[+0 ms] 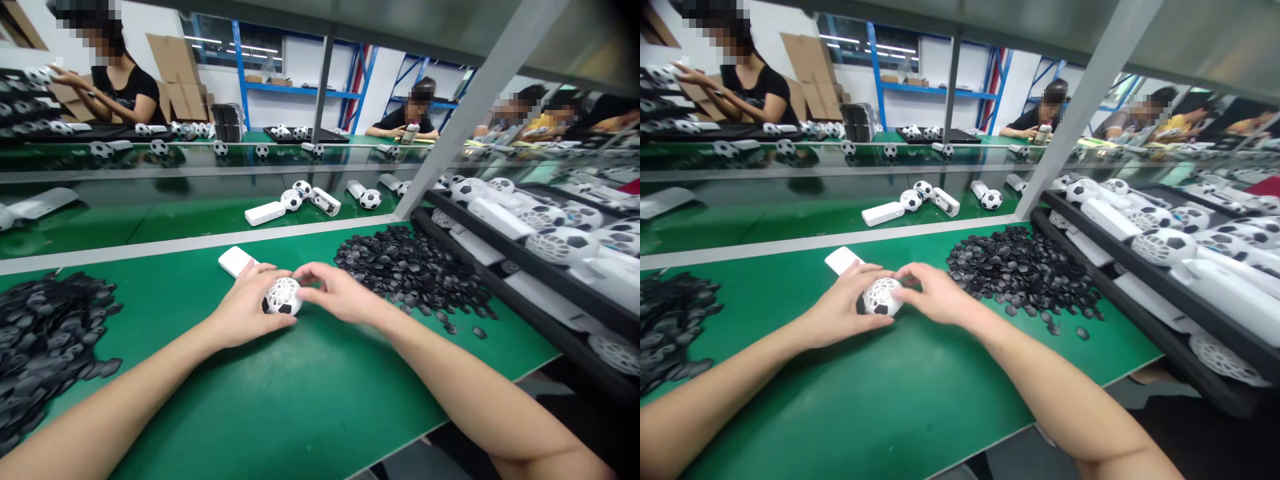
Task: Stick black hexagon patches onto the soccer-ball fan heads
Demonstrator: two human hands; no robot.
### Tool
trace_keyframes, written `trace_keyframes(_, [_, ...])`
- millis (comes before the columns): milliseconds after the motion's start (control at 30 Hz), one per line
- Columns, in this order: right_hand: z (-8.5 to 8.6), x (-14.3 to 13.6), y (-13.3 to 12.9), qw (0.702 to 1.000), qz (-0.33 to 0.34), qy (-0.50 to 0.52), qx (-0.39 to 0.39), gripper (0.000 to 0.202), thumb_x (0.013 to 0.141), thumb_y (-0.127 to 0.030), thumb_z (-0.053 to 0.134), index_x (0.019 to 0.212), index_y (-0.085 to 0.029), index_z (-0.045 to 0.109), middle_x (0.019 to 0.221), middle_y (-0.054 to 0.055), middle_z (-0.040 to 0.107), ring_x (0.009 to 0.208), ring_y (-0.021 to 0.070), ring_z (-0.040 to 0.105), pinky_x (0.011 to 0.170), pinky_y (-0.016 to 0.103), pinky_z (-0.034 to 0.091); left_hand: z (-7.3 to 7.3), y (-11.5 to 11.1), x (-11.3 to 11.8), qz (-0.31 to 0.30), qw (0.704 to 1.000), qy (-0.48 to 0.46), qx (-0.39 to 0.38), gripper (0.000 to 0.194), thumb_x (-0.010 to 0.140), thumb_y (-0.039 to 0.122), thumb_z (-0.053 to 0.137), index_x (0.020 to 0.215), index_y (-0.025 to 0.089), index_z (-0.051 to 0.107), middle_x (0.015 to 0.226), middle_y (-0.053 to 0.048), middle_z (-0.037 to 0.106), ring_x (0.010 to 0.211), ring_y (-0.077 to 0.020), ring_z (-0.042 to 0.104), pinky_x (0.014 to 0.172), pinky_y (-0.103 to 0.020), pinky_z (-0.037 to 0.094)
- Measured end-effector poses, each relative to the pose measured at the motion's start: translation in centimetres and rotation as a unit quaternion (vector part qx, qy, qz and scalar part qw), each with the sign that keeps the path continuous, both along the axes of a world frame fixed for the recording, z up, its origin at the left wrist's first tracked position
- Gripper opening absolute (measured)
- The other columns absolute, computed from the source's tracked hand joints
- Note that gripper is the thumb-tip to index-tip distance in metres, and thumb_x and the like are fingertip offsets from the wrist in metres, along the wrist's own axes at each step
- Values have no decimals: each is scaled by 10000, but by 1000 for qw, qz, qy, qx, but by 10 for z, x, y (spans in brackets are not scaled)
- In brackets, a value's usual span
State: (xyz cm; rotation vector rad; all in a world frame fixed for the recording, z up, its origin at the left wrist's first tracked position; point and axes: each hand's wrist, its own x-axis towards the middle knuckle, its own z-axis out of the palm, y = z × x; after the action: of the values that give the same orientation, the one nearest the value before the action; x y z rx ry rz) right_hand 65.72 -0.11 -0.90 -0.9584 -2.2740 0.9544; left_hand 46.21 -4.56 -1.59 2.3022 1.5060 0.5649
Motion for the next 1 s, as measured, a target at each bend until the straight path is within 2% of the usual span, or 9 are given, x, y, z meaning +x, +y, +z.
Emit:
trace_keyframes(100, [22, 30, 14, 983, -98, -128, 82, 81, 788, -239, 559, 758, -184, 610, 758, 3, 619, 710, 129, 556, 633, 237, 407, -5, 0, 1, 23, 999, 21, 12, 764, 607, 572, 633, 1238, 191, 432, 1258, -123, 449, 1217, -350, 281, 998, -546, 218])
trace_keyframes(167, [32, 45, 17, 960, -141, -229, 79, 98, 757, -221, 582, 668, -194, 614, 661, -14, 612, 614, 122, 541, 547, 230, 368, -6, 0, 2, 50, 998, 28, 24, 734, 615, 601, 607, 1200, 182, 462, 1218, -130, 482, 1209, -353, 295, 995, -559, 215])
trace_keyframes(233, [34, 52, 16, 941, -144, -302, 54, 80, 721, -220, 619, 642, -209, 624, 651, -21, 626, 593, 126, 546, 501, 229, 337, -3, 2, 1, 29, 999, 25, 8, 650, 664, 565, 584, 1182, 188, 473, 1193, -123, 511, 1206, -340, 328, 1004, -552, 216])
trace_keyframes(367, [26, 44, 10, 927, -117, -353, 39, 46, 675, -202, 668, 686, -239, 642, 659, -28, 650, 603, 141, 577, 480, 229, 327, 7, 4, -4, -69, 995, 3, -76, 600, 713, 416, 592, 1260, 267, 396, 1348, -61, 403, 1305, -307, 221, 1044, -508, 204])
trace_keyframes(533, [18, 31, 5, 917, -80, -384, 77, 102, 702, -133, 625, 714, -233, 643, 669, -2, 661, 660, 173, 605, 510, 239, 363, 7, 0, -1, -43, 994, -56, -86, 524, 717, 313, 580, 1215, 255, 429, 1359, -43, 395, 1334, -272, 159, 1061, -467, 214])
trace_keyframes(667, [10, 21, -5, 873, -71, -438, 201, 159, 725, -42, 517, 758, -138, 639, 753, 111, 654, 703, 245, 608, 565, 304, 411, 4, 0, -1, -68, 991, -67, -97, 534, 701, 224, 557, 1215, 271, 422, 1381, -20, 359, 1329, -237, 194, 1066, -419, 228])
trace_keyframes(767, [3, 16, -7, 853, -94, -455, 237, 201, 719, 19, 457, 779, -84, 619, 753, 154, 631, 726, 269, 594, 580, 324, 422, 5, 0, -3, -75, 990, -73, -96, 540, 699, 206, 548, 1219, 270, 416, 1378, -16, 362, 1330, -219, 194, 1067, -399, 231])
trace_keyframes(833, [1, 15, -6, 870, -99, -422, 235, 186, 756, -1, 452, 795, -92, 610, 774, 144, 625, 770, 266, 583, 604, 321, 427, 5, 0, -3, -63, 990, -73, -100, 555, 694, 225, 565, 1226, 263, 410, 1398, -33, 329, 1329, -223, 198, 1064, -404, 232])
trace_keyframes(1000, [10, 13, -10, 988, -30, -104, 107, 78, 849, -166, 494, 870, -192, 564, 794, 0, 625, 708, 130, 564, 631, 236, 435, 4, 1, -2, -58, 990, -78, -100, 561, 682, 258, 594, 1216, 249, 423, 1400, -59, 325, 1323, -235, 213, 1057, -419, 235])
